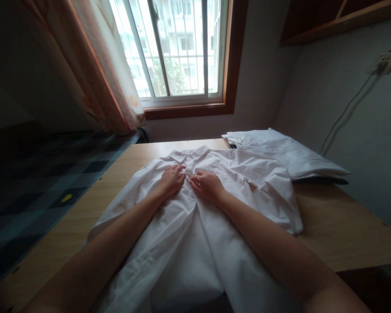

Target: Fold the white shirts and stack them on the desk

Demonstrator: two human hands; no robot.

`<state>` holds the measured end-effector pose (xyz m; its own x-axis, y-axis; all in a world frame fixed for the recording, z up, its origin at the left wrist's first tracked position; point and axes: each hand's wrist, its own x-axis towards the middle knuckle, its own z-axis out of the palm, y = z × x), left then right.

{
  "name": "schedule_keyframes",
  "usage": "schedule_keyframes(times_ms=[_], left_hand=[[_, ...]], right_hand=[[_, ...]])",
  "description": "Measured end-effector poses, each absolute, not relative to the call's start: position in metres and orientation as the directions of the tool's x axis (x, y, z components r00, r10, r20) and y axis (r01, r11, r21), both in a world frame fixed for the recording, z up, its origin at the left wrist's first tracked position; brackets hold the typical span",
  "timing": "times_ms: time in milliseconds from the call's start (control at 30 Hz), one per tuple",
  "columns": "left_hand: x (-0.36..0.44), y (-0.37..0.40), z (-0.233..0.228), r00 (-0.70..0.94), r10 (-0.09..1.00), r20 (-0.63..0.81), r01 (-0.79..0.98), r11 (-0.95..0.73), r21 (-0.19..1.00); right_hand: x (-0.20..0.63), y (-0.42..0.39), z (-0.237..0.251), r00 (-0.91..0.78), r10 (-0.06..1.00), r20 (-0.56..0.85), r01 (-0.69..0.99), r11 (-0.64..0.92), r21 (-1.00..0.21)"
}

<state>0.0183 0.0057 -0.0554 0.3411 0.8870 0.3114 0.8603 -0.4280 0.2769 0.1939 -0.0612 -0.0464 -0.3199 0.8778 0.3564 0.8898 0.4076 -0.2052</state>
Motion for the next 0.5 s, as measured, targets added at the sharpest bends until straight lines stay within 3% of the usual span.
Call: schedule_keyframes(times_ms=[100, 267, 500], left_hand=[[0.016, 0.004, -0.057, 0.376, 0.906, 0.194, 0.893, -0.410, 0.185], [0.013, 0.005, -0.055, 0.404, 0.911, 0.082, 0.901, -0.412, 0.138], [0.010, 0.006, -0.055, 0.408, 0.910, 0.069, 0.897, -0.414, 0.156]], right_hand=[[0.194, -0.062, -0.046, -0.376, 0.861, 0.343, 0.859, 0.462, -0.219], [0.188, -0.068, -0.039, -0.400, 0.874, 0.278, 0.859, 0.463, -0.221], [0.173, -0.091, -0.022, -0.384, 0.903, 0.191, 0.915, 0.401, -0.055]])
